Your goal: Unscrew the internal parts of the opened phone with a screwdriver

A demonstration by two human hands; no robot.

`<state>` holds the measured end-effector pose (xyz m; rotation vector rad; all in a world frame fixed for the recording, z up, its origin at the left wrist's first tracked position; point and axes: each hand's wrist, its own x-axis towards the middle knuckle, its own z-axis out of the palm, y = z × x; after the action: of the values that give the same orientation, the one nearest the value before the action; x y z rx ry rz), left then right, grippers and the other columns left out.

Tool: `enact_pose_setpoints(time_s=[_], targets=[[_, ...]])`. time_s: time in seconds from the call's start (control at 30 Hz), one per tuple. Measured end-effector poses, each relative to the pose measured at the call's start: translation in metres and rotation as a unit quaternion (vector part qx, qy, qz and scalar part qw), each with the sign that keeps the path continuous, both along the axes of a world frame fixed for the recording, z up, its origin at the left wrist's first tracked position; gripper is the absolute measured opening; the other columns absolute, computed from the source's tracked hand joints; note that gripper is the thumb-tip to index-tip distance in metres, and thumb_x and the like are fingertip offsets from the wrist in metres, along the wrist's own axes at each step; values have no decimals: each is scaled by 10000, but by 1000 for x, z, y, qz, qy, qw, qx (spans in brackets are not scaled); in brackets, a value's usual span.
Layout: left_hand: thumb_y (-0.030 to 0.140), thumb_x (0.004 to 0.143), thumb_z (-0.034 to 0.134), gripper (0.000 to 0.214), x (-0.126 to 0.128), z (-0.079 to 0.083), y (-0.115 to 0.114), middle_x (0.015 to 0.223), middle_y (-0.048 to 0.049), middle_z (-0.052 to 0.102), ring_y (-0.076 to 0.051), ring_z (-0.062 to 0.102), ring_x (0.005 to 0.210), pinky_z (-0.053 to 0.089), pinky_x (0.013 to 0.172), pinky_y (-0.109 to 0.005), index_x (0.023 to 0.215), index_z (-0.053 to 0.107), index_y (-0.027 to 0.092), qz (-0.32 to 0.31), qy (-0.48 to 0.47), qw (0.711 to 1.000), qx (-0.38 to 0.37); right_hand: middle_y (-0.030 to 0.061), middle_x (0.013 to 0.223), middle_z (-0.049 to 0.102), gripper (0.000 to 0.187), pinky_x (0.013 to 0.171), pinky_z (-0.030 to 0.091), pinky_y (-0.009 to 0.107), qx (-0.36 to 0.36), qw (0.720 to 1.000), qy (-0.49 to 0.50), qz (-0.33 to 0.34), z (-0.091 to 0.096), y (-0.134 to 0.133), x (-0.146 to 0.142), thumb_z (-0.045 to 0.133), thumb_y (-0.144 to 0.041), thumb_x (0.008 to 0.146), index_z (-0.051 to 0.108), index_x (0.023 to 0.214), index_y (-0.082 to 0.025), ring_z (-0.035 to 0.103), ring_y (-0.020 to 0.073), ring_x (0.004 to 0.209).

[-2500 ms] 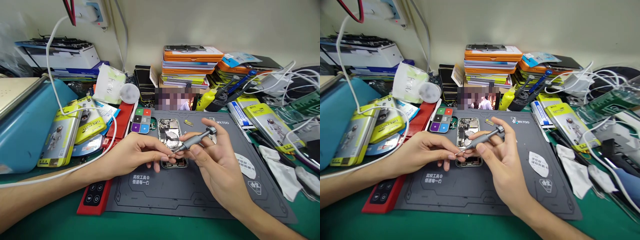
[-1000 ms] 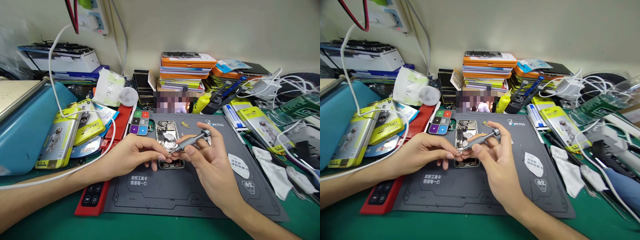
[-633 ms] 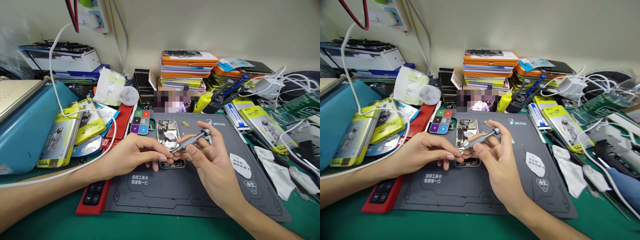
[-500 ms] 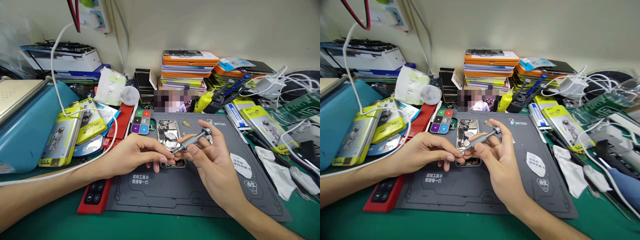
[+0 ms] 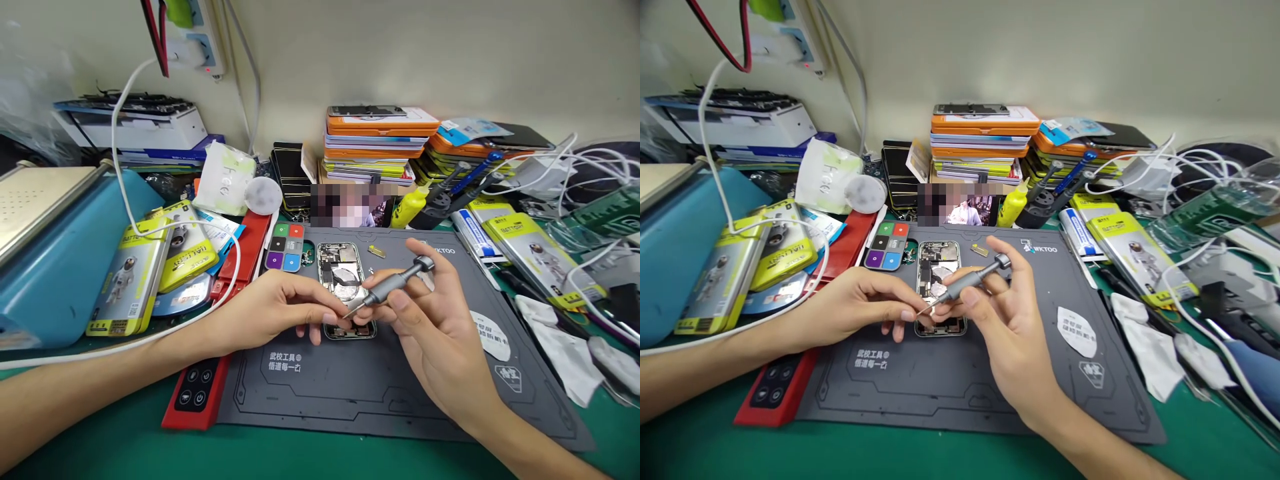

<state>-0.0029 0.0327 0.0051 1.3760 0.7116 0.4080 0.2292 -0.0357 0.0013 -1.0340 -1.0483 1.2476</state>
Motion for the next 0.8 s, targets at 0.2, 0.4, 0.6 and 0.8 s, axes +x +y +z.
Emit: enact_pose_setpoints(time_s=[0.2,0.4,0.6,0.8], targets=[[456,1101,651,286,2,-3,3,812,1,777,-102,634,643,484,613,-206,1068,713,178,38,28,999,12,18,1128,770,454,837,730,406,114,989,-91,-30,2,-3,8,626,-232,1098,513,1473,-461,793,220,1033],[462,1118,621,264,-1,-4,3,675,68,640,-89,550,598,421,581,-188,1078,663,204,45,40,998,10,56,1274,683,773,767,711,425,242,929,-279,-20,-12,-13,12,648,-57,1027,416,1595,-528,778,228,1002],[433,1119,621,232,-2,-4,4,684,71,634,-88,556,618,428,597,-195,1087,689,213,27,53,998,25,128,1249,742,857,797,721,394,363,855,-369,43,-30,-10,18,649,40,960,344,1687,-297,790,248,1087],[399,1118,621,198,-2,-3,3,674,78,627,-85,567,627,433,597,-195,1087,700,221,22,64,997,33,158,1310,719,882,899,717,386,359,854,-373,60,-33,-5,19,631,78,951,302,1705,-238,768,245,1210]])
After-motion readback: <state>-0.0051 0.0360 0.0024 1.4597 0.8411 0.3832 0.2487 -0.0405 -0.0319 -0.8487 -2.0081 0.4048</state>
